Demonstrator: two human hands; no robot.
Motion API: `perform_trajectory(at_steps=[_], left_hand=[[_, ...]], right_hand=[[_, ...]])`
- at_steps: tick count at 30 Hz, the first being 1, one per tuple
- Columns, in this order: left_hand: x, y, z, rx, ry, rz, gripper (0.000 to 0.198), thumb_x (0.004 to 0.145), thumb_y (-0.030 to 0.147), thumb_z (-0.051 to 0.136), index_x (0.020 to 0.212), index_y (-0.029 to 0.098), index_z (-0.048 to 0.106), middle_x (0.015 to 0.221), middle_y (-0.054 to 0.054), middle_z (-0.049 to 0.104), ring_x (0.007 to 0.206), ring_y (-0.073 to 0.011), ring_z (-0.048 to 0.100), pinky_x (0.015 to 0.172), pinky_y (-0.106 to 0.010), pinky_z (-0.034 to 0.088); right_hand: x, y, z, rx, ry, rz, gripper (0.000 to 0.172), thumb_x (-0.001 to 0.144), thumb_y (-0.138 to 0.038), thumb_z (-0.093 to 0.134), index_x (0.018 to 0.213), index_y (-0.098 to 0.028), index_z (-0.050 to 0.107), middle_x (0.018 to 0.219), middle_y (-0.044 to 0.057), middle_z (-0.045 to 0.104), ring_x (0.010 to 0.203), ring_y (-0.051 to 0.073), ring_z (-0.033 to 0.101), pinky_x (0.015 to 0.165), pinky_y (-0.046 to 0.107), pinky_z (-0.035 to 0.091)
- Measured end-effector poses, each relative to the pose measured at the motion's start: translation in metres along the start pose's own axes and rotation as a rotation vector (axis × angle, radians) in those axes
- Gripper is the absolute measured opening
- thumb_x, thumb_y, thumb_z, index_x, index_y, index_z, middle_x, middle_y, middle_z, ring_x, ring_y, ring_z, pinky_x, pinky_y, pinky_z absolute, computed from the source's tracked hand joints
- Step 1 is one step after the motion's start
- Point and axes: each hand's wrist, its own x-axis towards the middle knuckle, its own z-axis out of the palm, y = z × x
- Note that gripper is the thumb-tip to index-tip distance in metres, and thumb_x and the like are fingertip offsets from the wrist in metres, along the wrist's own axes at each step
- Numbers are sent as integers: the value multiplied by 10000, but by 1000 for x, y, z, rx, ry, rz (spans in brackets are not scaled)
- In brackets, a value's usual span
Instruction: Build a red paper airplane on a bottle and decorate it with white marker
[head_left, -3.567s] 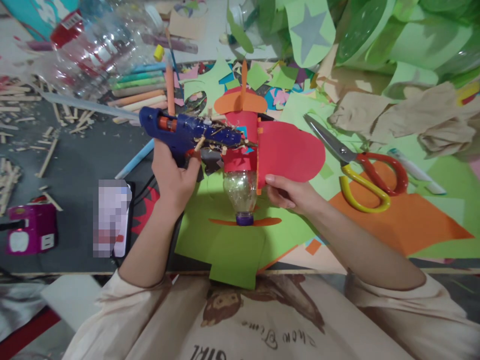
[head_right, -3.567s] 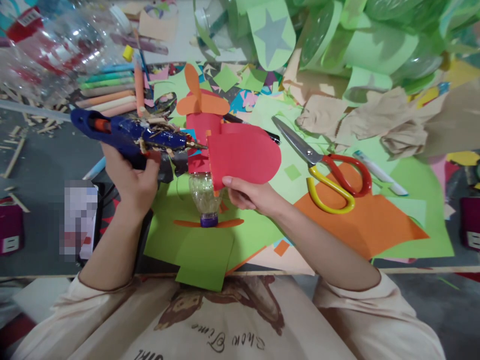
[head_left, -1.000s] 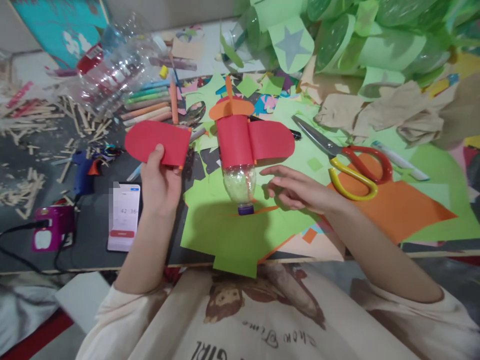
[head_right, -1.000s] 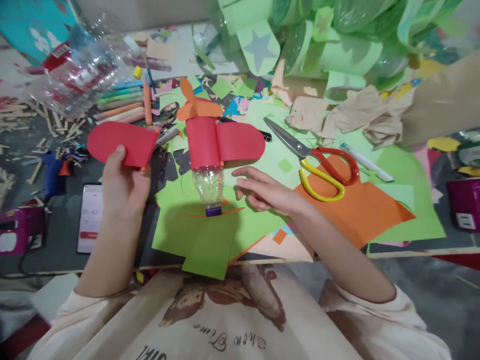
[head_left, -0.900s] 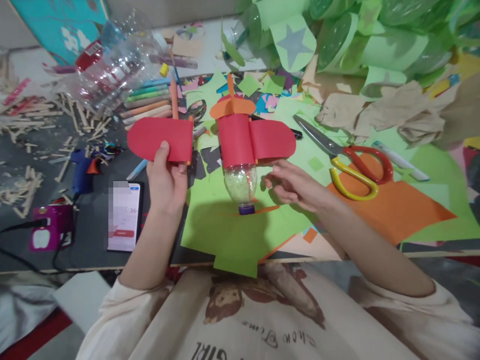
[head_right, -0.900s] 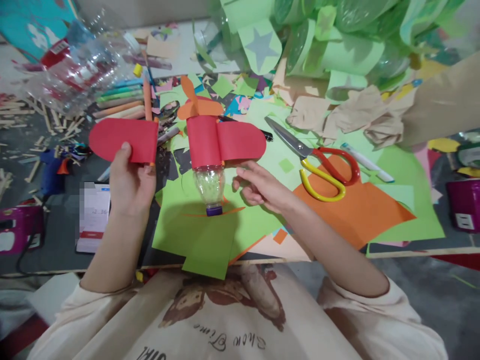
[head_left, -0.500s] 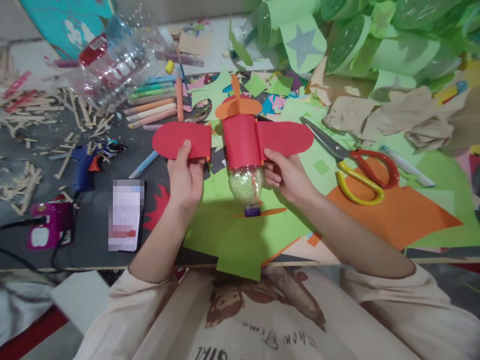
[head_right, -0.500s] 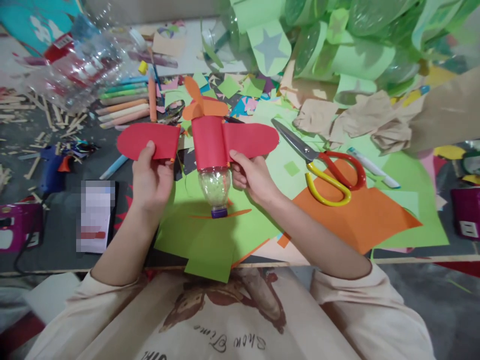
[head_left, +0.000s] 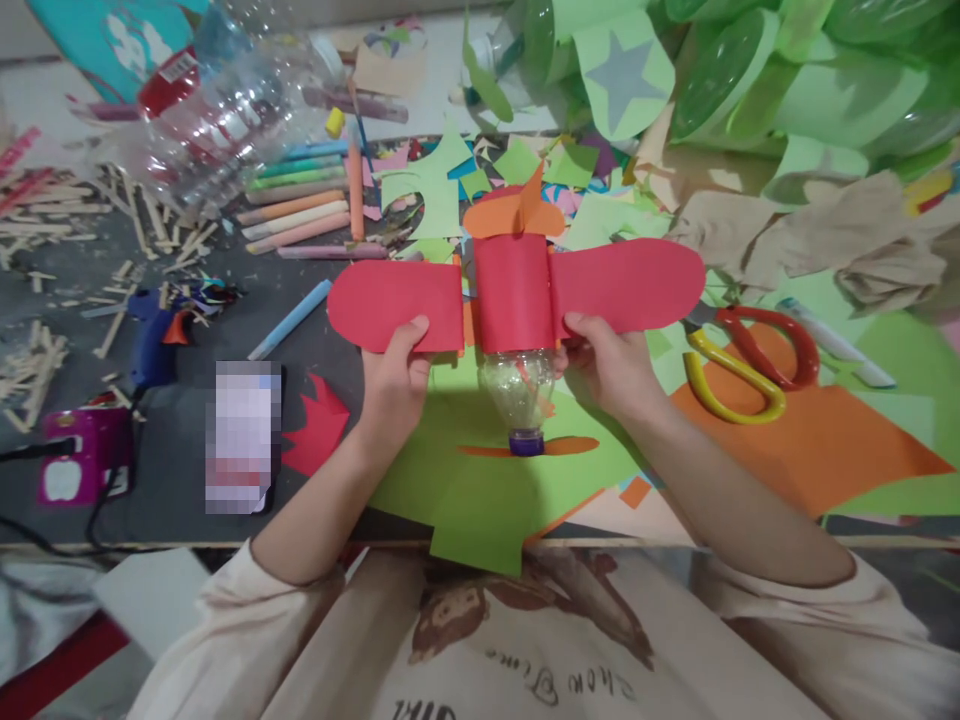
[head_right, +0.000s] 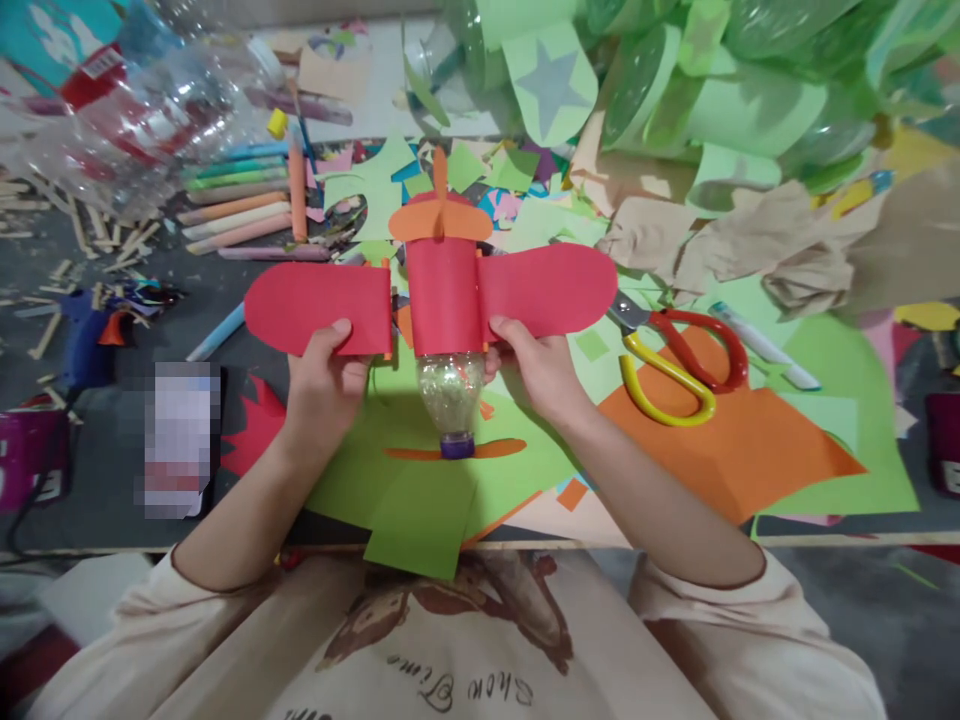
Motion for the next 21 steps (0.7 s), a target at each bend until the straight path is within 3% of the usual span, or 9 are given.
perform_trajectory(at_steps=[6,12,21], left_hand=[[0,-2,3,-73,-5,-1,412,732,340,765,1095,228,605,1204,-49,668,1208,-248,626,944,-308,597],[2,0,5,-45,-19,23,542,670,351,810,1154,252,588,1001,-11,714,1043,-199,694,841,-236,614],[4,0,3,-46,-98,-7,587,703,350,810,1227,252,565,1064,-27,715,1103,-214,681,891,-251,610]], right_hand=[[-1,2,-5,-44,-45,8,273,742,-379,716,559,-194,634,473,-12,575,458,122,547,502,271,492],[-3,-2,-5,-81,-76,33,285,772,-361,701,550,-193,642,480,-5,591,438,112,537,488,260,495],[-3,-7,-4,-111,-100,45,300,789,-361,700,552,-186,646,492,13,606,402,86,499,421,230,428]])
